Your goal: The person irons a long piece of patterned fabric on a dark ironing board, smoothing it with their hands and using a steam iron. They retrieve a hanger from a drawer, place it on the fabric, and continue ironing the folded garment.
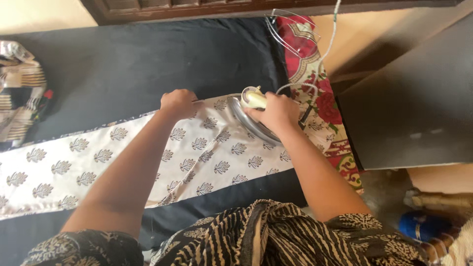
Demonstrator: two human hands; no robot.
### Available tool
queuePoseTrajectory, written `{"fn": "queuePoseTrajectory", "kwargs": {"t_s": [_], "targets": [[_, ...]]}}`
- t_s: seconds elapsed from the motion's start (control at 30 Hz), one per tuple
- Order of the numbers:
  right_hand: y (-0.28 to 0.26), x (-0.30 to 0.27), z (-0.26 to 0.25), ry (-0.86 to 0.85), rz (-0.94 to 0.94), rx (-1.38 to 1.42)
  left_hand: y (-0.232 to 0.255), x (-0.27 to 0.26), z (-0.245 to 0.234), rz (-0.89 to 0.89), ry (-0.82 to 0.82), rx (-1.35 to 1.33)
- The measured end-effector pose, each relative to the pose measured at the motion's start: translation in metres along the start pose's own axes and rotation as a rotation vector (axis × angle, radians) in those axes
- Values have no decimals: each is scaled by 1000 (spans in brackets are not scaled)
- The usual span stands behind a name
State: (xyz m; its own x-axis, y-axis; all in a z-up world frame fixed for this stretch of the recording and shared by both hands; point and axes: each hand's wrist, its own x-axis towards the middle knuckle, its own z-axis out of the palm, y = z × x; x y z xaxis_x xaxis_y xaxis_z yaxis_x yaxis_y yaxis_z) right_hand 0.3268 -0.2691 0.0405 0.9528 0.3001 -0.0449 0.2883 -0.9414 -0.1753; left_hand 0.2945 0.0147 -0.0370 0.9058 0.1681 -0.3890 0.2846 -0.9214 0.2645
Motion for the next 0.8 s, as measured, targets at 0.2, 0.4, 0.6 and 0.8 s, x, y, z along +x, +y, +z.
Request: {"fn": "queuePoseTrajectory", "kwargs": {"t_s": [0.2,0.4,0.6,0.8], "targets": [[-9,14,5,39,-266,40,-25,-8,2,10,44,-70],[-23,29,12,61,-536,26,-44,-23,4,50,115,-140],[-45,40,18,85,-611,16,-74,-47,-2,-60,93,-126],[-75,55,21,54,-811,-45,-119,-73,-14,-128,155,-111]]}}
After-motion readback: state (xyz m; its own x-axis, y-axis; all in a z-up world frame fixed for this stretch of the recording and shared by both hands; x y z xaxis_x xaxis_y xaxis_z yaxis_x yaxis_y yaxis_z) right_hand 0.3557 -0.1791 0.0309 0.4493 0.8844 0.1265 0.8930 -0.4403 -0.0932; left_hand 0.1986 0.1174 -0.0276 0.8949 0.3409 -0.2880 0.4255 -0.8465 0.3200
